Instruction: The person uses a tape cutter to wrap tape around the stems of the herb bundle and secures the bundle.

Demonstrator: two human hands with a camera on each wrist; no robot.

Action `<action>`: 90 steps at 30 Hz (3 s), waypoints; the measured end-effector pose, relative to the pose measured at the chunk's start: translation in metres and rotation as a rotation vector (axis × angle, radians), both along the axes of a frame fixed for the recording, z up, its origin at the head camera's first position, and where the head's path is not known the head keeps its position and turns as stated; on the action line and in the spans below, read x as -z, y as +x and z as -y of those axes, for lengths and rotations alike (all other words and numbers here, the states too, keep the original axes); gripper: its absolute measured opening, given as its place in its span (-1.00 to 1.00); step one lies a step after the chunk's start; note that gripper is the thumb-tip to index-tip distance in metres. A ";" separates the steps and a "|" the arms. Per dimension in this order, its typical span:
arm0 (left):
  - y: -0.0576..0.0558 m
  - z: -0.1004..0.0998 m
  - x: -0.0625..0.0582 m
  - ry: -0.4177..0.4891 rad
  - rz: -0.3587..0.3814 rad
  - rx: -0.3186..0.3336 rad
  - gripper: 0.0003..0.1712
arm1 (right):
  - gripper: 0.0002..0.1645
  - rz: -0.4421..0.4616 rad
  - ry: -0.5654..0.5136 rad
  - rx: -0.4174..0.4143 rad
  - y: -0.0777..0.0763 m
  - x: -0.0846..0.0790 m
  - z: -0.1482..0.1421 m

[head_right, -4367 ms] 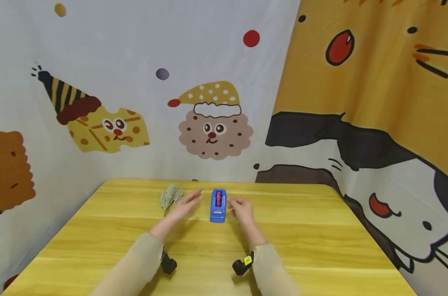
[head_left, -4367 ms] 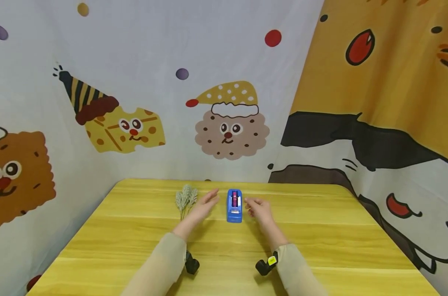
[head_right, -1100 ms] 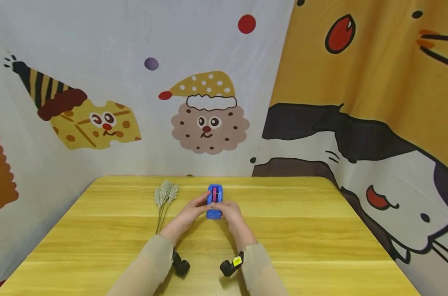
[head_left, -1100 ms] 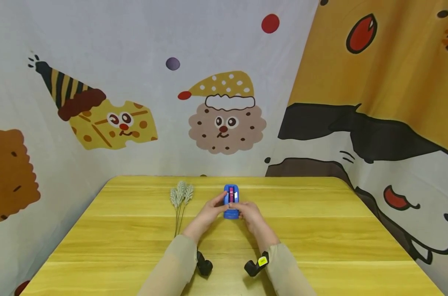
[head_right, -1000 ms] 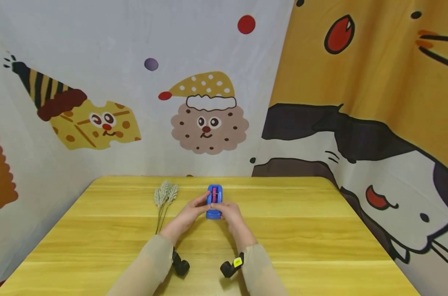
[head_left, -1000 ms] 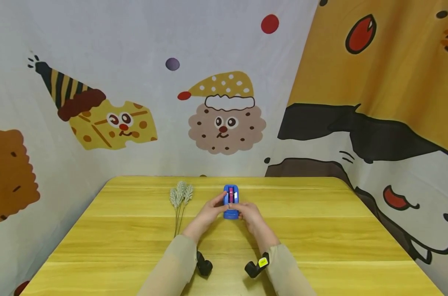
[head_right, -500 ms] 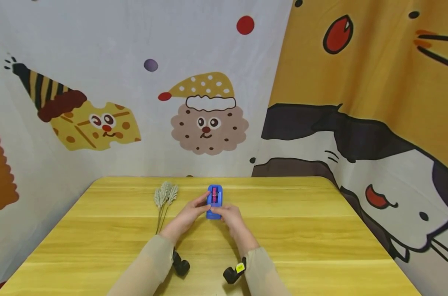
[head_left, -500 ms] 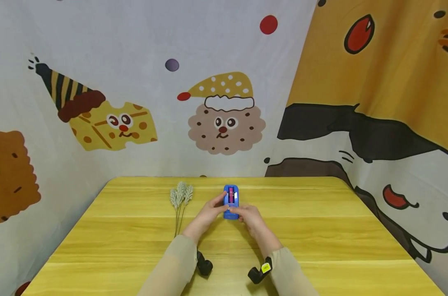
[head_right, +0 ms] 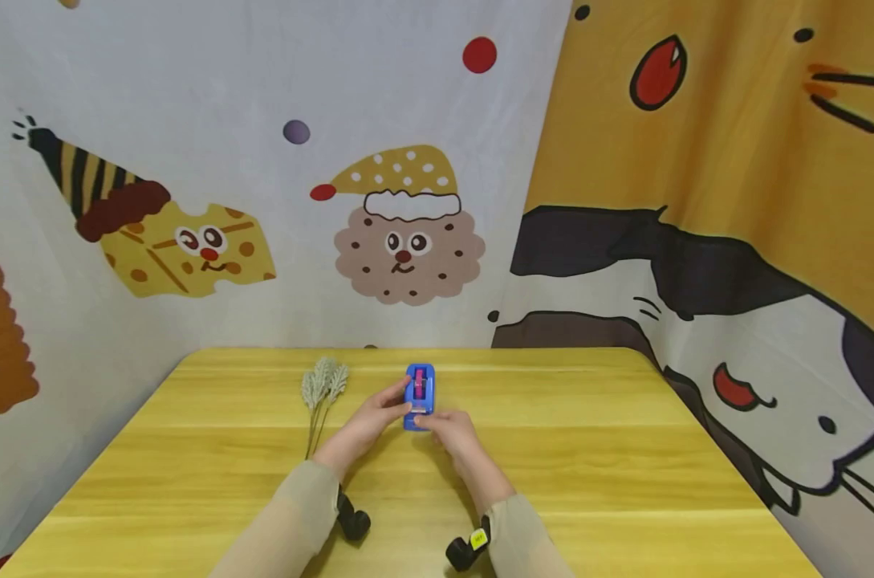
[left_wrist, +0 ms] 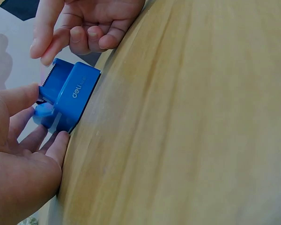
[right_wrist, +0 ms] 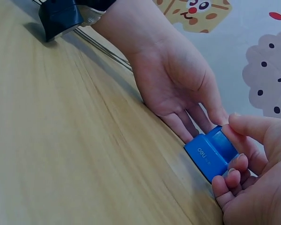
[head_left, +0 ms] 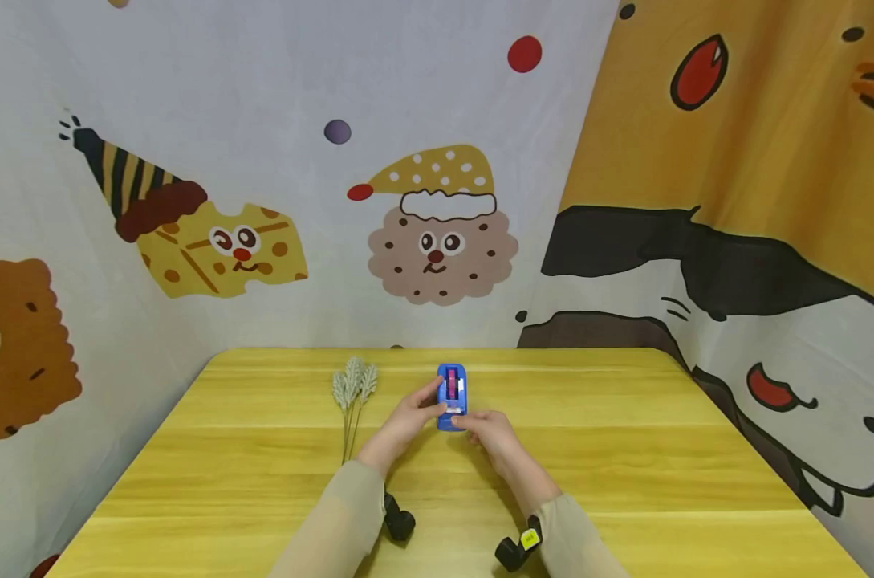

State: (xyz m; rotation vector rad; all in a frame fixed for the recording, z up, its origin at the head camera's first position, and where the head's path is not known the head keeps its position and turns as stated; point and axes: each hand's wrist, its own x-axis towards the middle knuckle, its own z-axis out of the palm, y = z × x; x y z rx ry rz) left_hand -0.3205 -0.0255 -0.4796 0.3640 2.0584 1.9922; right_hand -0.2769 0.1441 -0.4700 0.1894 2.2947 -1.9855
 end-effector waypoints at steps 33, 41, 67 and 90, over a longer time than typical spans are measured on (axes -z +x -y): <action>0.000 0.000 0.000 0.000 0.014 -0.009 -0.33 | -0.67 -0.024 0.008 0.010 0.018 0.001 0.001; 0.001 0.001 0.000 0.006 0.025 -0.007 -0.32 | -0.63 -0.015 0.031 -0.005 0.025 0.001 0.001; 0.001 0.000 -0.001 -0.005 0.022 -0.013 -0.32 | -0.68 -0.033 0.045 -0.035 0.050 -0.005 0.001; 0.001 0.001 -0.001 -0.011 0.027 -0.018 -0.33 | -0.67 -0.074 0.046 -0.092 0.067 -0.001 -0.003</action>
